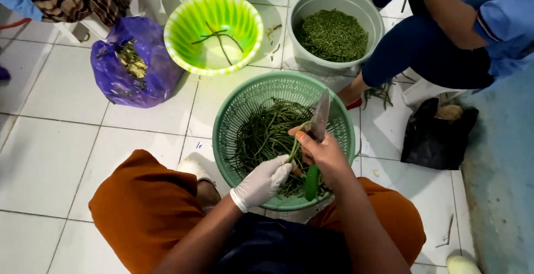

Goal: The person sits on the floor and uses a knife to trim the ends of long green vegetable stems, placing the trimmed pieces into a green basket. Other workers are visible nearby performing similar tasks.

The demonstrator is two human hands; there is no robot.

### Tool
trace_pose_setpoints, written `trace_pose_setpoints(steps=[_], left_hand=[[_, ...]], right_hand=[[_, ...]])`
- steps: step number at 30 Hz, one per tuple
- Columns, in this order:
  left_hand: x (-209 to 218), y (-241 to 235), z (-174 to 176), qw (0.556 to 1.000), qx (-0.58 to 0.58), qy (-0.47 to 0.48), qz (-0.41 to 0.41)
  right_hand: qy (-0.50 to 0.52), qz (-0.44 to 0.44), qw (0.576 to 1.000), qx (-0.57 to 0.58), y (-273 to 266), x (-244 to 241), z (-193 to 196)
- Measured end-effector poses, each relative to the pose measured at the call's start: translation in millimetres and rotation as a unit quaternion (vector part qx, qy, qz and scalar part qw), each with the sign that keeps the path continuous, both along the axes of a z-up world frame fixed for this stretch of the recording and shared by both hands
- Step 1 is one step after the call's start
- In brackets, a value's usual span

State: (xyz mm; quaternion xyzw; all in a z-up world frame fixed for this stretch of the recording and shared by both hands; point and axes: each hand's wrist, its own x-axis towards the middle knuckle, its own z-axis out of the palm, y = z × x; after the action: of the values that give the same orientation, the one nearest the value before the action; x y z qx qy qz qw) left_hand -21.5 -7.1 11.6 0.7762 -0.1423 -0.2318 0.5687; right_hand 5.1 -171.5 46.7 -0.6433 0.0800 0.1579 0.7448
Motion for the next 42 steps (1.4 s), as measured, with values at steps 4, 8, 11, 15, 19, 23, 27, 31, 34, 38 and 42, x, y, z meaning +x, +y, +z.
trace_pose_setpoints(steps=[4, 8, 11, 15, 19, 23, 27, 31, 34, 38, 42], left_hand=[[-1, -6, 21, 0.995, -0.02, 0.091, 0.025], [5, -9, 18, 0.984, -0.112, 0.08, 0.114], [11, -4, 3, 0.987, -0.062, 0.044, 0.141], [4, -3, 6, 0.988, -0.029, 0.048, 0.143], [3, -8, 16, 0.981, -0.111, 0.048, 0.15], [13, -11, 14, 0.97, -0.158, 0.053, 0.179], [17, -12, 24, 0.963, -0.124, 0.087, 0.221], [15, -13, 27, 0.965, -0.119, 0.092, 0.214], [14, -13, 24, 0.967, -0.115, 0.099, 0.205], [17, -8, 20, 0.977, -0.067, 0.056, 0.193], [19, -6, 26, 0.974, -0.045, 0.049, 0.215]], right_hand=[[-0.01, -0.027, 1.0, 0.008, 6, -3, 6], [-0.037, 0.002, 0.999, -0.017, 10, -6, 7], [-0.048, -0.016, 0.999, -0.017, 11, -7, 9], [-0.066, -0.071, 0.994, 0.048, 5, 0, 0], [-0.075, -0.054, 0.995, 0.037, 6, -3, -3], [-0.08, -0.037, 0.996, 0.012, 7, -6, -7], [-0.095, -0.023, 0.995, -0.011, 9, -6, 16], [-0.102, -0.033, 0.994, -0.02, 7, -3, 14], [-0.11, -0.028, 0.993, -0.021, 1, 0, 4], [-0.112, -0.016, 0.993, -0.041, 4, 0, 16], [-0.141, -0.001, 0.988, -0.068, 6, -3, 30]])
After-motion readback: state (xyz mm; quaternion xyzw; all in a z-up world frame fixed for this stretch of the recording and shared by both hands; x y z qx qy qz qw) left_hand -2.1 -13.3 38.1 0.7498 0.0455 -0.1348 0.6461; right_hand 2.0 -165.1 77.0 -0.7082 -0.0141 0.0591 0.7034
